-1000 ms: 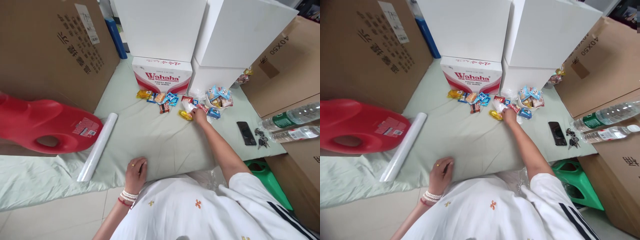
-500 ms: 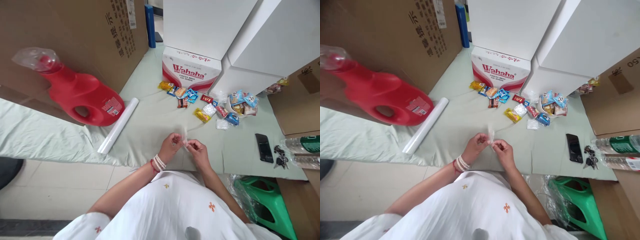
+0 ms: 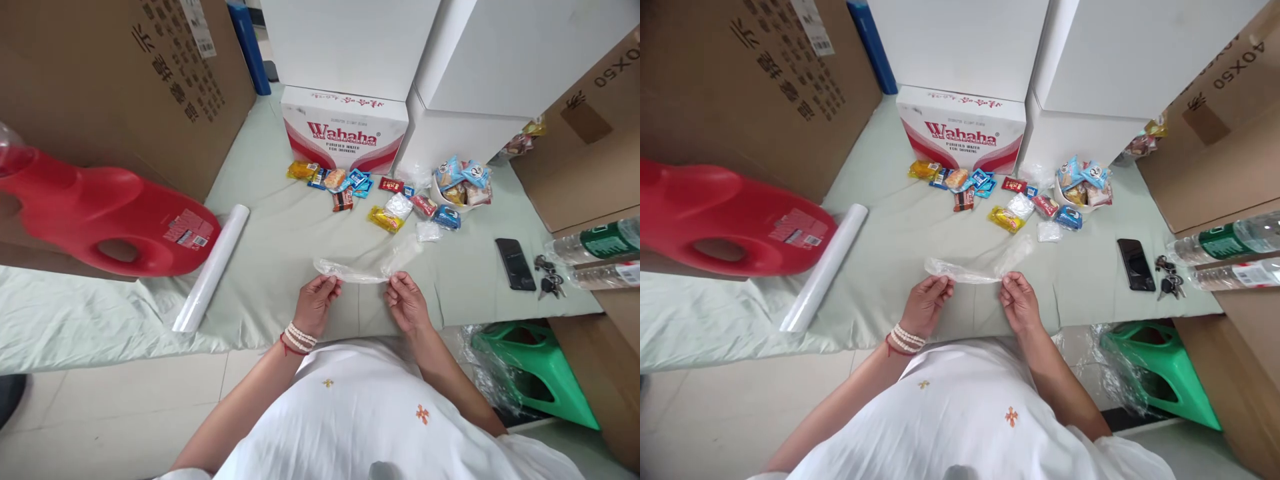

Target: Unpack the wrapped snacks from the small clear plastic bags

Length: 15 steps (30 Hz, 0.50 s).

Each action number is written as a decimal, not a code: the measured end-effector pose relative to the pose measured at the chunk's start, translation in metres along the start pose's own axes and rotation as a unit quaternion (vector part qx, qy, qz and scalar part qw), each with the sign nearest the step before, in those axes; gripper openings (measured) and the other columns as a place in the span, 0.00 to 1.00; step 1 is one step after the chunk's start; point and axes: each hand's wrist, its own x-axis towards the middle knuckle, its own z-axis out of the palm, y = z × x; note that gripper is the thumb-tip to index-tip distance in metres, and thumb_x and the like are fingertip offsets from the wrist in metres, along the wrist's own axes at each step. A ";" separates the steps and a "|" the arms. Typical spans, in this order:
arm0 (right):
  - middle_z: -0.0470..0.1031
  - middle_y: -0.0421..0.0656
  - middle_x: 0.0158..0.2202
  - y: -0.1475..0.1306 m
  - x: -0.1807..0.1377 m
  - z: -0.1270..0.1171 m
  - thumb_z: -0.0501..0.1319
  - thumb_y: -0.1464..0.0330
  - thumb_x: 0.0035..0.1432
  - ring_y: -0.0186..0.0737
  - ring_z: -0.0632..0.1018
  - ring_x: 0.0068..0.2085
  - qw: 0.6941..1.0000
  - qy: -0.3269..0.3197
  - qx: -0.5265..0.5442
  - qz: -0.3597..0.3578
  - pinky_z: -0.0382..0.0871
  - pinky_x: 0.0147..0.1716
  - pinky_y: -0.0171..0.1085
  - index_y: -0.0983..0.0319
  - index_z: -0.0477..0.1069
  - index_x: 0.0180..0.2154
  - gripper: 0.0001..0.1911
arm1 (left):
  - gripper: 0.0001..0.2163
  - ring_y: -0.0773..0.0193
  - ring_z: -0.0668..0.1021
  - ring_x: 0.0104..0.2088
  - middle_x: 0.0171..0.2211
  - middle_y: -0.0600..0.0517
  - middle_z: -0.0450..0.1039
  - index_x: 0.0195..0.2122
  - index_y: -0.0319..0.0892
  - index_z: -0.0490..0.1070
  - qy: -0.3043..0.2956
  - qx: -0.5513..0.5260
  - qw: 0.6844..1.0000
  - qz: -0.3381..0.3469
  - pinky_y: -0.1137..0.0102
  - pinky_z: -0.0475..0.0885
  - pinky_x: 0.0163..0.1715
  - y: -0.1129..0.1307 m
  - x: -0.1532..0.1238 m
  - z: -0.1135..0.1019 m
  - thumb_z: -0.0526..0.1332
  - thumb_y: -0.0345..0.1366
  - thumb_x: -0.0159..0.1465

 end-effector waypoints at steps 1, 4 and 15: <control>0.71 0.35 0.28 0.003 -0.003 -0.002 0.76 0.58 0.46 0.28 0.59 0.22 1.000 -0.004 -0.023 0.007 0.53 0.19 0.29 0.57 0.70 0.32 0.19 | 0.18 0.70 0.74 0.28 0.31 0.51 0.77 0.31 0.40 0.76 0.001 0.003 1.000 0.008 0.73 0.69 0.29 0.001 0.000 -0.004 0.74 0.49 0.51; 0.72 0.37 0.26 0.002 -0.019 -0.010 0.72 0.53 0.53 0.29 0.58 0.21 0.976 -0.073 -0.200 0.046 0.48 0.18 0.31 0.59 0.72 0.29 0.18 | 0.17 0.69 0.74 0.28 0.30 0.51 0.77 0.32 0.40 0.78 0.006 0.026 0.999 0.038 0.73 0.69 0.28 0.003 -0.001 -0.015 0.73 0.49 0.53; 0.76 0.43 0.38 -0.036 -0.019 0.037 0.69 0.58 0.60 0.39 0.73 0.37 0.843 -0.223 -0.424 -0.243 0.68 0.38 0.37 0.57 0.79 0.45 0.14 | 0.11 0.66 0.73 0.24 0.21 0.55 0.73 0.32 0.42 0.81 -0.064 0.211 0.969 0.113 0.70 0.70 0.30 0.013 -0.016 -0.022 0.65 0.44 0.61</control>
